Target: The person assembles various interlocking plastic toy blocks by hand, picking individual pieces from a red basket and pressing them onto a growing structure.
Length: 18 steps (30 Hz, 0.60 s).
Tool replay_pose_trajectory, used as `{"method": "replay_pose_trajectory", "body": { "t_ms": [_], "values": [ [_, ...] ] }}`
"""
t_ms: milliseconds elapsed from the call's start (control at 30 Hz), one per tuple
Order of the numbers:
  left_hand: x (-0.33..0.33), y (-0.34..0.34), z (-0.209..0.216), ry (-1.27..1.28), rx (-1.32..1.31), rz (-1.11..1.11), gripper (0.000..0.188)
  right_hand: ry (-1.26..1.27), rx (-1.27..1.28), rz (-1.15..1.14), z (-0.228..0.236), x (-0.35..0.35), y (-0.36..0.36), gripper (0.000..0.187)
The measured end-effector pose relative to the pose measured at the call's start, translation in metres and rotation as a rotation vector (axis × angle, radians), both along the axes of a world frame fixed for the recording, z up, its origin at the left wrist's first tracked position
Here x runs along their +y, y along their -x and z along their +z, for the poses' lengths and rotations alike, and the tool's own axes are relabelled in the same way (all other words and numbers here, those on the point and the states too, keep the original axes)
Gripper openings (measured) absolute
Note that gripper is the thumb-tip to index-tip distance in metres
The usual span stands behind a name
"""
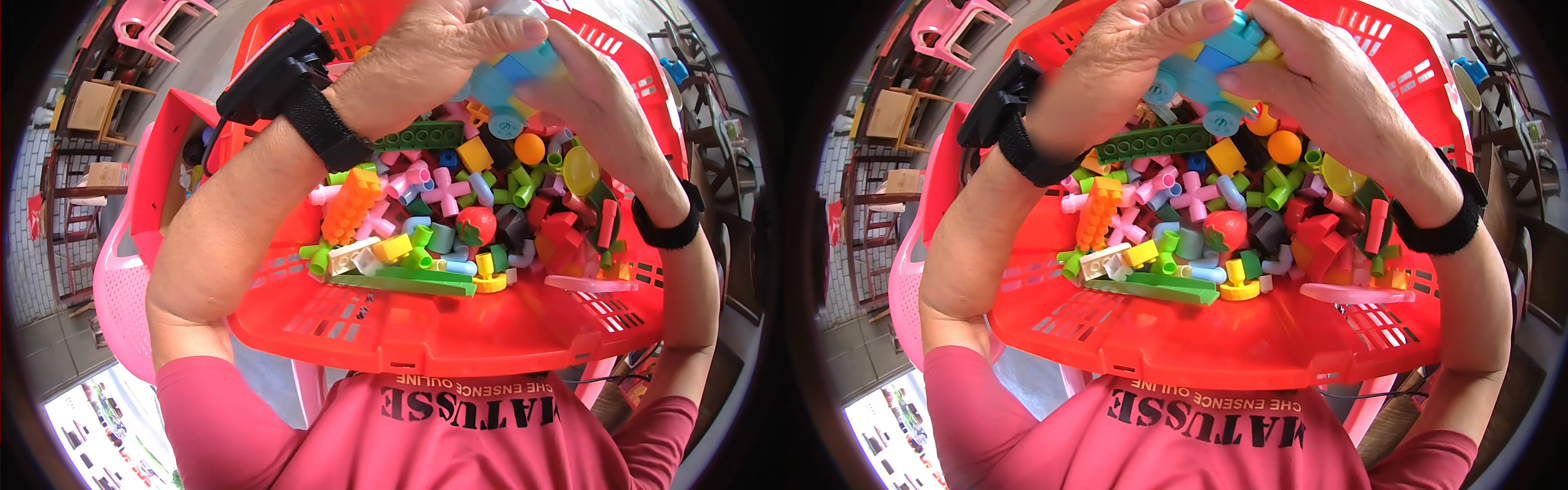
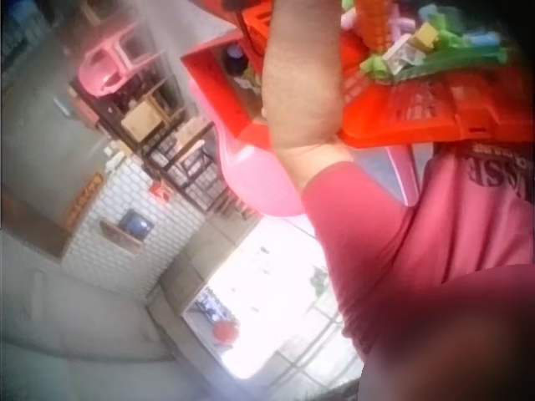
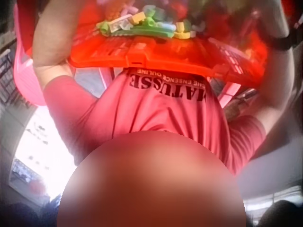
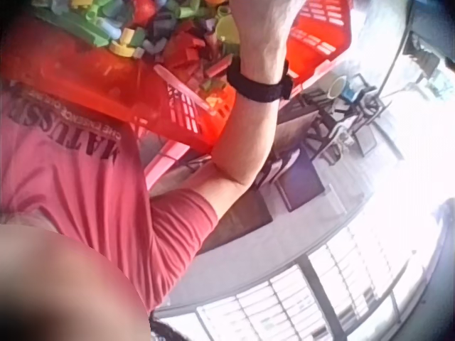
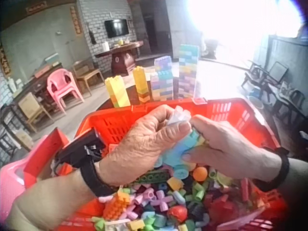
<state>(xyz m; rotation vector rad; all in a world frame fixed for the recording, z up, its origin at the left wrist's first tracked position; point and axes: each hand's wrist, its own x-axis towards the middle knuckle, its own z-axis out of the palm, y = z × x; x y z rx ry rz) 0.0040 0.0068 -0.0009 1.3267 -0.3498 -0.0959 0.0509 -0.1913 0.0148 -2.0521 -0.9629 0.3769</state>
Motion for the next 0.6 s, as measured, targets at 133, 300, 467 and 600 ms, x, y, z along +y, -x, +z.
{"method": "replay_pose_trajectory", "body": {
  "t_ms": [133, 300, 467, 600],
  "values": [
    [0.002, 0.004, 0.001, 0.012, -0.086, -0.023, 0.039, -0.027, 0.037, -0.023, 0.004, -0.001, 0.001, 0.044],
    [-0.007, 0.009, 0.008, -0.048, 0.084, 0.112, 0.041, -0.143, -0.133, 0.19, 0.009, 0.004, -0.006, 0.037],
    [-0.006, 0.008, 0.006, -0.139, 0.002, 0.17, 0.043, -0.061, -0.129, 0.095, 0.012, 0.001, -0.001, 0.033],
    [0.005, -0.002, 0.005, -0.13, -0.141, 0.348, 0.042, 0.131, -0.065, -0.036, -0.006, 0.004, -0.001, 0.03]
  ]
}}
